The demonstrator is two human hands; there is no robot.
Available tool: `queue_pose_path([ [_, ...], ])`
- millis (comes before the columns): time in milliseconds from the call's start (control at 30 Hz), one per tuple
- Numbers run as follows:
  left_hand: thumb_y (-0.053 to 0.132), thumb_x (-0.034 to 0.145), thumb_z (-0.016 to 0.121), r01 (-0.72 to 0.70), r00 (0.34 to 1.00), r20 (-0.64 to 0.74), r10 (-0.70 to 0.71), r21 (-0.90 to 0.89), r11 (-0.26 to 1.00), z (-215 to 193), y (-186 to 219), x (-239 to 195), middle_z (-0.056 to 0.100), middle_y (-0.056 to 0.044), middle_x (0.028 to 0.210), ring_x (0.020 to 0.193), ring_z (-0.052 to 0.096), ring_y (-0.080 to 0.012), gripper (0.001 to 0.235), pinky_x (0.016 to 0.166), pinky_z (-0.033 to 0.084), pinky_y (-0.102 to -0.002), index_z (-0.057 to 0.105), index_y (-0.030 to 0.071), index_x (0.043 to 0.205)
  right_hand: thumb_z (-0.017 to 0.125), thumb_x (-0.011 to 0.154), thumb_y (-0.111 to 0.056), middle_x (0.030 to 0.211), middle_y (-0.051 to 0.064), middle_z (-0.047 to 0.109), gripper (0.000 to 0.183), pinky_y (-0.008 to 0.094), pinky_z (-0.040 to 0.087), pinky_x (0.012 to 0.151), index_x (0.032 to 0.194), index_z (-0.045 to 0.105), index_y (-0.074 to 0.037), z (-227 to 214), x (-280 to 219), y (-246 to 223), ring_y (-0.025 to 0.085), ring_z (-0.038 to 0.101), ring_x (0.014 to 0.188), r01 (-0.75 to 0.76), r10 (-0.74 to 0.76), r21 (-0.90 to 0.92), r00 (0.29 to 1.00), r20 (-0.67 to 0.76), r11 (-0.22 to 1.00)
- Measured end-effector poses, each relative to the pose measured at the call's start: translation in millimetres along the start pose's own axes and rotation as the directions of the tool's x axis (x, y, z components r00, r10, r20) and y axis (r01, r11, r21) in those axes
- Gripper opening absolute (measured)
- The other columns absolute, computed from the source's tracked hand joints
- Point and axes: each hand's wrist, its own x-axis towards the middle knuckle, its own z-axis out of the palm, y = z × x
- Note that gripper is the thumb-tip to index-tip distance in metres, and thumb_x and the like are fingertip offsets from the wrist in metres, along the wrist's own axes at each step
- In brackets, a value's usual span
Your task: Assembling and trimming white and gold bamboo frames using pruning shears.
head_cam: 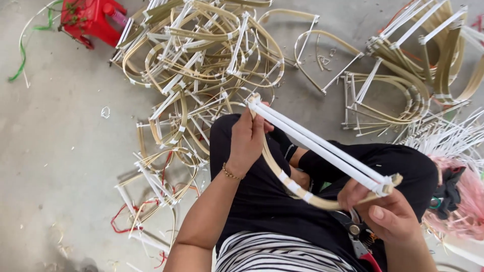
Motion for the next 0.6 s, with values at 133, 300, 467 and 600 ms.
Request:
queue_pose_path([
  [133,0.009,0.11,0.044,-0.04,0.987,-0.152,0.05,0.07,0.997,-10,0,4,0.07,-0.004,0.086,0.079,0.073,-0.0117,0.027,0.074,0.058,-0.025,0.061,0.002,0.13,0.073,0.09,-0.014,0.129,0.02,0.062,0.045,0.045,0.04,0.113,0.13,0.061,0.003,30,8,-10,0.029,0.057,0.128,-0.069,0.036,-0.432,0.996,-0.084,0.899],
  [300,0.006,0.116,0.045,-0.15,0.967,-0.218,0.13,-0.077,0.986,-17,-15,10,0.069,-0.009,0.108,0.093,0.069,-0.0164,0.02,0.089,0.057,-0.03,0.057,0.001,0.131,0.075,0.085,-0.007,0.12,0.012,0.071,0.036,0.035,0.047,0.103,0.12,0.068,-0.002,40,7,-13,0.022,0.065,0.115,-0.064,0.041,-0.72,0.998,-0.048,0.691],
  [467,0.006,0.117,0.041,-0.105,0.986,-0.15,0.068,-0.259,0.96,-20,11,7,0.073,-0.009,0.106,0.093,0.075,-0.016,0.022,0.088,0.059,-0.029,0.054,0.003,0.134,0.08,0.082,-0.013,0.115,0.008,0.072,0.033,0.03,0.051,0.097,0.112,0.07,-0.006,41,9,-14,0.018,0.069,0.108,-0.051,-0.045,-0.889,0.996,-0.08,0.455],
  [600,0.008,0.115,0.043,-0.11,0.983,-0.167,0.076,-0.211,0.971,-26,57,-17,0.07,-0.01,0.108,0.09,0.074,-0.0181,0.028,0.087,0.063,-0.032,0.05,0.001,0.141,0.067,0.093,-0.011,0.121,0.011,0.07,0.036,0.029,0.049,0.1,0.126,0.064,-0.001,38,20,-13,0.02,0.066,0.113,-0.235,-0.151,-0.896,0.939,-0.309,0.376],
])
